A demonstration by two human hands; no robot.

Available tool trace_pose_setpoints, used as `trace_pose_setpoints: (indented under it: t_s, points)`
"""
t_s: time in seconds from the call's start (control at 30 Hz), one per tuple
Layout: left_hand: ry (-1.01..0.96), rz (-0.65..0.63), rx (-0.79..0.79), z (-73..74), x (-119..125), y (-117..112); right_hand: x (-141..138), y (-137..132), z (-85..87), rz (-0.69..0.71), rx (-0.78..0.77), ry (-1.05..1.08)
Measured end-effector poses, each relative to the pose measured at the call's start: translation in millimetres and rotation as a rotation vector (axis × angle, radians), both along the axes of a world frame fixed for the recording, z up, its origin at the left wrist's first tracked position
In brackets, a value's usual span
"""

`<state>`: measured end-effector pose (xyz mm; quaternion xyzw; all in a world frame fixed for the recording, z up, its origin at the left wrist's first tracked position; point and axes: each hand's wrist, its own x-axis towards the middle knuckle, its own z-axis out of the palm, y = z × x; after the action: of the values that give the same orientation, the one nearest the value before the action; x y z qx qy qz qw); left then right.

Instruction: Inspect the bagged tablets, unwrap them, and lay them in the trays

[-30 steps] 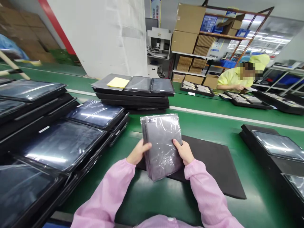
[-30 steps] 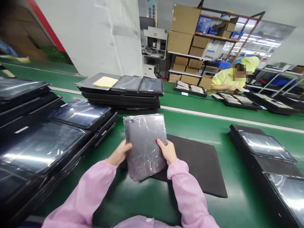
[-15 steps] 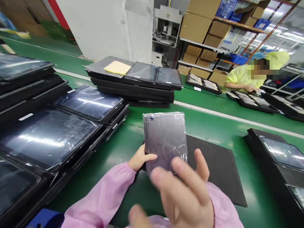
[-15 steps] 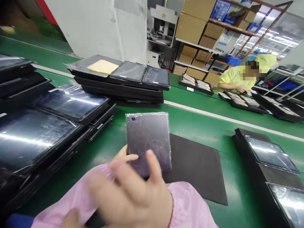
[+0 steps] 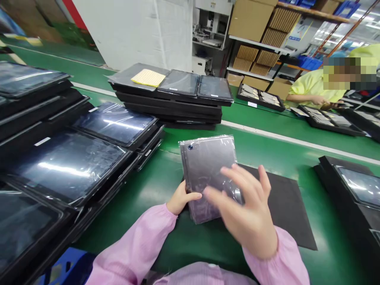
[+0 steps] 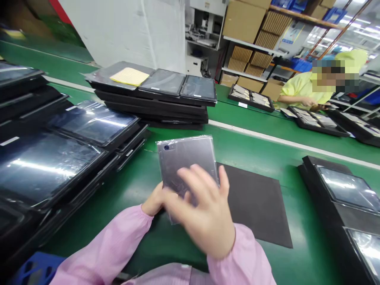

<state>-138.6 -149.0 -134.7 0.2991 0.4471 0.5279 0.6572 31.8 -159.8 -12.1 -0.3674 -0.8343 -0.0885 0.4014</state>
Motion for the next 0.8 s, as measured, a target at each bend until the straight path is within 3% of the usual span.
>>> trace_pose_setpoints:
  t_s: [0.13,0.2,0.27,0.43,0.57,0.8]
  points:
    - [-0.021,-0.047,-0.04,0.2,-2.8,3.8,31.6,47.3,-56.9,-0.327,-0.122,0.171]
    - [-0.046,-0.063,-0.052,-0.7,-4.1,3.3,43.0,54.9,-80.8,-0.378,-0.176,0.227]
    - [-0.067,-0.083,-0.038,-2.2,-5.2,1.9,47.8,52.8,-93.5,-0.377,-0.162,0.256]
    - [-0.07,-0.134,-0.01,-6.5,-7.1,-1.8,39.8,37.7,-91.6,-0.404,0.014,0.318]
    - [-0.046,-0.145,0.04,-7.9,-8.1,-4.1,35.4,34.1,-84.4,-0.416,0.147,0.233]
    - [-0.045,-0.133,0.126,-5.3,-5.8,-4.8,21.3,27.3,-76.3,-0.337,0.16,0.223]
